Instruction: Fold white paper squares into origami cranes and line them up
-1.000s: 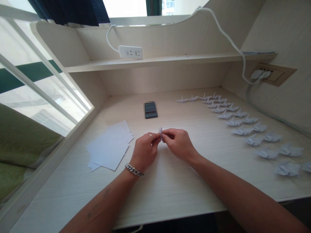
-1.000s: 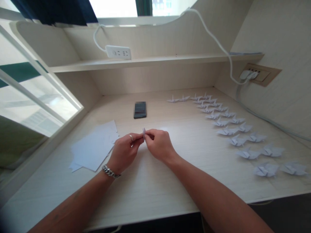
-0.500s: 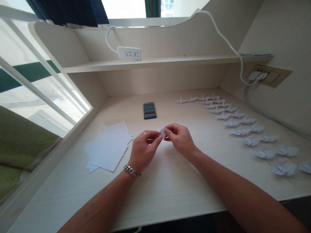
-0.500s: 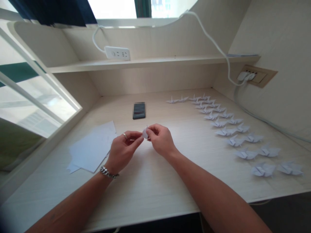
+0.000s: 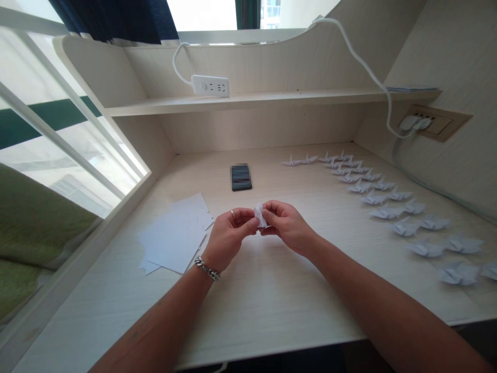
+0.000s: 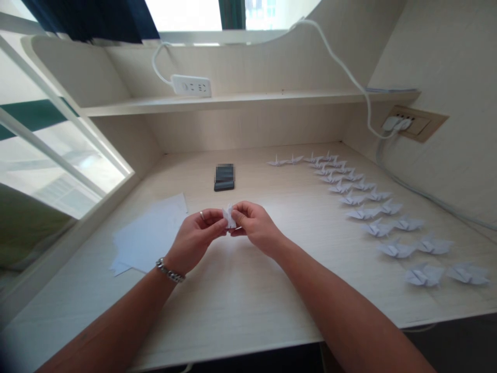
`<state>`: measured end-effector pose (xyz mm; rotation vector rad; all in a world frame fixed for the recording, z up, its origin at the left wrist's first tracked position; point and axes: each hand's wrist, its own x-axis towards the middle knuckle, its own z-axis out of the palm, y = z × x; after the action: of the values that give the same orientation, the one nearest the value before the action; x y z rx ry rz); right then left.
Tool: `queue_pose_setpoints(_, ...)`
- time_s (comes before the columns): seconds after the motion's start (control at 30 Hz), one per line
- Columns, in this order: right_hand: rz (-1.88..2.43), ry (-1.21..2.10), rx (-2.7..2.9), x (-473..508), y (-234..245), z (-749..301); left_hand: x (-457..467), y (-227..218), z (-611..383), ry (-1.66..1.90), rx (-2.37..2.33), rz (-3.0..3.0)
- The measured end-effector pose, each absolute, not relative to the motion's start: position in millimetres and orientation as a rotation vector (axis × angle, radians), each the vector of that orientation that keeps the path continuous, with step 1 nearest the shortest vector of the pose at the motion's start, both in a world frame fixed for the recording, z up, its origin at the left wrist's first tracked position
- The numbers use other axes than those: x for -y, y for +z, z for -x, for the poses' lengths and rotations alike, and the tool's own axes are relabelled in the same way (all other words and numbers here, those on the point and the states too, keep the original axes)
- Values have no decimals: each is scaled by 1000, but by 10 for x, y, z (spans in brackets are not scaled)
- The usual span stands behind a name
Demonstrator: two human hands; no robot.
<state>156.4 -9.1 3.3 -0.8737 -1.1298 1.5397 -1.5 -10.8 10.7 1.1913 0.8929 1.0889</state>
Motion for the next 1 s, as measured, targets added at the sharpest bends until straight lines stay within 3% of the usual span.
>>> queue_pose_setpoints(0.3, 864, 1418, 1126, 85, -16, -1482, 113, 135, 16, 1060, -898, -1216)
queue_pose_setpoints(0.53, 1079, 963, 1376, 88, -30, -1528, 77, 81, 30, 1108, -1169, -1567)
queue_pose_setpoints(1.0, 1216, 589, 1680, 203, 38, -1513, 95, 55, 68, 992, -1341, -1916)
